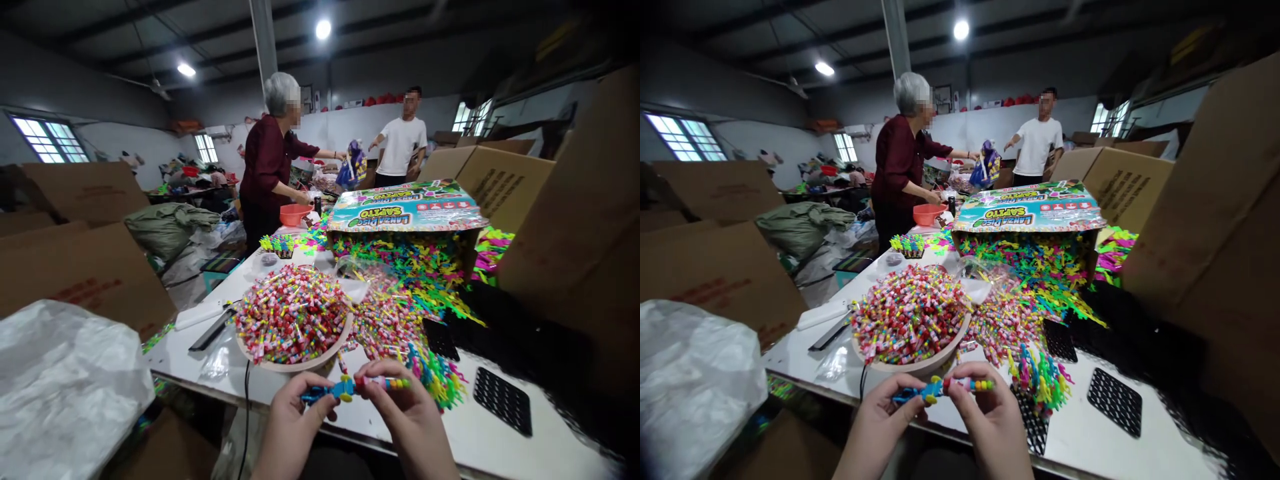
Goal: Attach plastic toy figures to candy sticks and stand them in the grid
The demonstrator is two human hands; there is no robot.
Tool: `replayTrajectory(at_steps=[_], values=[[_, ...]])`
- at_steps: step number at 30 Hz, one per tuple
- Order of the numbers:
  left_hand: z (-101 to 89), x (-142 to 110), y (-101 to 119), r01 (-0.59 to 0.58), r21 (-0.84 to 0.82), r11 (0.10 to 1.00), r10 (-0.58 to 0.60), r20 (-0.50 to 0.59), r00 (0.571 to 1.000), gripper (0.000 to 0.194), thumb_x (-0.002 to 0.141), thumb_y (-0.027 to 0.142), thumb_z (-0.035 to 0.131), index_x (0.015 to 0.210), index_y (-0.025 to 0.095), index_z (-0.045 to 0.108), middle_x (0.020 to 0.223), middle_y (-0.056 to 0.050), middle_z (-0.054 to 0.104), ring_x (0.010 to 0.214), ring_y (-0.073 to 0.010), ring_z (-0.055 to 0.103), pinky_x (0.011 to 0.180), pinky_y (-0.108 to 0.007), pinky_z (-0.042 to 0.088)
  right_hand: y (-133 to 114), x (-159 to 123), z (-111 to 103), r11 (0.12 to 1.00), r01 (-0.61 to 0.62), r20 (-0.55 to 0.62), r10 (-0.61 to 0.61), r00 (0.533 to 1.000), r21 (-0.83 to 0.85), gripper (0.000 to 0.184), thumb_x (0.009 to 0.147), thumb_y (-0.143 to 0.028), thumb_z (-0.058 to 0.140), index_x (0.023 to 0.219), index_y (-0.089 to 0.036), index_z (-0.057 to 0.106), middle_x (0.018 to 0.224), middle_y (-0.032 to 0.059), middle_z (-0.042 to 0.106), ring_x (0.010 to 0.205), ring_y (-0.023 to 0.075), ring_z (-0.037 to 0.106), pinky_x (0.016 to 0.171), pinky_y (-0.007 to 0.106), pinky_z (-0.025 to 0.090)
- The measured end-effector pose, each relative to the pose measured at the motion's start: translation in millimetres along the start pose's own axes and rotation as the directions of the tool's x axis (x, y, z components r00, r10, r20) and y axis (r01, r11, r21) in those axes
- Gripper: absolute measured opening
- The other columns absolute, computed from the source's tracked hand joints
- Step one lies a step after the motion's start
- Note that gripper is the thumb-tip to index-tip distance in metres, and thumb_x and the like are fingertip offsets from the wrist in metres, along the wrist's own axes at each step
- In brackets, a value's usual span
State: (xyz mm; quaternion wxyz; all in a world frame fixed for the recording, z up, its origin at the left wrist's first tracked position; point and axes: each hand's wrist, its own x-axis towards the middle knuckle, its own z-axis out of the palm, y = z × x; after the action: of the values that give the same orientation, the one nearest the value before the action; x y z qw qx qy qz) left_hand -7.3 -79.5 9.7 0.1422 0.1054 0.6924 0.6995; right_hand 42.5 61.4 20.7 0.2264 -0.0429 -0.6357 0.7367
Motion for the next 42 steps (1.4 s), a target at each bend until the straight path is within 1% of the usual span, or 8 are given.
replayTrajectory(at_steps=[4, 10, 16, 24, 29, 32, 36, 42], values=[[-3.3, 1.4, -1.0, -0.027, 0.013, 1.0, 0.028, -0.021, 0.999, 0.023, 0.066, 0.034, 0.065, 0.076, 0.014, 0.06, 0.068, -0.003, 0.064, 0.058, -0.0134, 0.058, 0.057, -0.022, 0.046, 2.6, 0.9, 6.9, 0.999, -0.018, -0.032, 0.017, 0.999, -0.031, 0.019, 0.069, -0.036, 0.066, 0.074, -0.018, 0.061, 0.075, 0.0039, 0.061, 0.068, 0.0148, 0.057, 0.061, 0.022, 0.047], [-6.5, 2.8, -3.6, -0.053, 0.095, 0.994, 0.056, -0.029, 0.998, 0.023, 0.068, 0.035, 0.063, 0.078, 0.014, 0.061, 0.067, -0.003, 0.064, 0.061, -0.0146, 0.059, 0.059, -0.023, 0.046, 4.8, 4.6, 1.9, 0.997, -0.027, 0.018, 0.028, 0.999, -0.066, 0.021, 0.069, -0.038, 0.066, 0.077, -0.018, 0.06, 0.079, 0.0053, 0.061, 0.073, 0.0174, 0.058, 0.064, 0.025, 0.048], [-5.9, 1.4, -3.5, -0.103, 0.195, 0.975, 0.109, -0.017, 0.994, 0.022, 0.072, 0.035, 0.06, 0.08, 0.015, 0.062, 0.075, -0.005, 0.066, 0.064, -0.0148, 0.059, 0.062, -0.023, 0.047, -0.6, 1.3, 1.4, 0.994, -0.089, -0.005, 0.089, 0.996, -0.059, 0.024, 0.069, -0.04, 0.066, 0.077, -0.018, 0.061, 0.077, 0.0037, 0.061, 0.071, 0.0159, 0.058, 0.064, 0.024, 0.047], [2.1, -1.8, -4.8, -0.261, 0.296, 0.919, 0.263, 0.034, 0.964, 0.02, 0.075, 0.034, 0.058, 0.079, 0.016, 0.063, 0.078, -0.006, 0.065, 0.073, -0.0168, 0.061, 0.069, -0.025, 0.049, 1.1, -2.0, -15.4, 0.991, -0.085, 0.045, 0.09, 0.995, -0.106, 0.025, 0.07, -0.04, 0.065, 0.08, -0.018, 0.06, 0.076, 0.0045, 0.062, 0.07, 0.0169, 0.061, 0.062, 0.025, 0.049], [8.3, -5.7, -0.7, -0.308, 0.391, 0.867, 0.315, 0.048, 0.948, 0.016, 0.076, 0.031, 0.057, 0.08, 0.017, 0.063, 0.079, -0.005, 0.066, 0.077, -0.0171, 0.061, 0.071, -0.025, 0.049, -1.3, -3.7, -23.2, 0.989, -0.107, 0.033, 0.111, 0.993, -0.099, 0.025, 0.069, -0.04, 0.066, 0.078, -0.017, 0.06, 0.07, 0.0043, 0.063, 0.065, 0.0159, 0.061, 0.058, 0.024, 0.048], [12.6, -9.4, 1.1, -0.373, 0.469, 0.8, 0.391, 0.062, 0.918, 0.014, 0.077, 0.028, 0.056, 0.083, 0.018, 0.062, 0.082, -0.004, 0.066, 0.078, -0.0158, 0.06, 0.071, -0.024, 0.047, -2.0, -5.5, -25.9, 0.991, -0.129, 0.008, 0.129, 0.992, -0.019, 0.025, 0.069, -0.039, 0.066, 0.079, -0.017, 0.06, 0.067, 0.0029, 0.063, 0.064, 0.0148, 0.06, 0.058, 0.024, 0.047], [17.8, -11.6, 1.5, -0.492, 0.519, 0.699, 0.515, 0.112, 0.85, 0.012, 0.079, 0.025, 0.054, 0.086, 0.018, 0.061, 0.084, -0.005, 0.065, 0.08, -0.0151, 0.059, 0.074, -0.025, 0.046, -0.2, -7.7, -30.1, 0.989, -0.138, -0.023, 0.14, 0.99, 0.059, 0.025, 0.07, -0.04, 0.065, 0.081, -0.018, 0.059, 0.066, 0.002, 0.063, 0.063, 0.0146, 0.06, 0.054, 0.023, 0.046], [20.6, -11.6, 2.1, -0.578, 0.538, 0.613, 0.591, 0.173, 0.788, 0.009, 0.079, 0.02, 0.054, 0.085, 0.019, 0.062, 0.083, -0.004, 0.065, 0.079, -0.0143, 0.059, 0.073, -0.024, 0.046, -0.4, -8.5, -34.4, 0.986, -0.147, -0.017, 0.149, 0.989, 0.081, 0.026, 0.069, -0.04, 0.066, 0.079, -0.017, 0.059, 0.062, 0.0013, 0.063, 0.059, 0.0133, 0.059, 0.051, 0.022, 0.043]])
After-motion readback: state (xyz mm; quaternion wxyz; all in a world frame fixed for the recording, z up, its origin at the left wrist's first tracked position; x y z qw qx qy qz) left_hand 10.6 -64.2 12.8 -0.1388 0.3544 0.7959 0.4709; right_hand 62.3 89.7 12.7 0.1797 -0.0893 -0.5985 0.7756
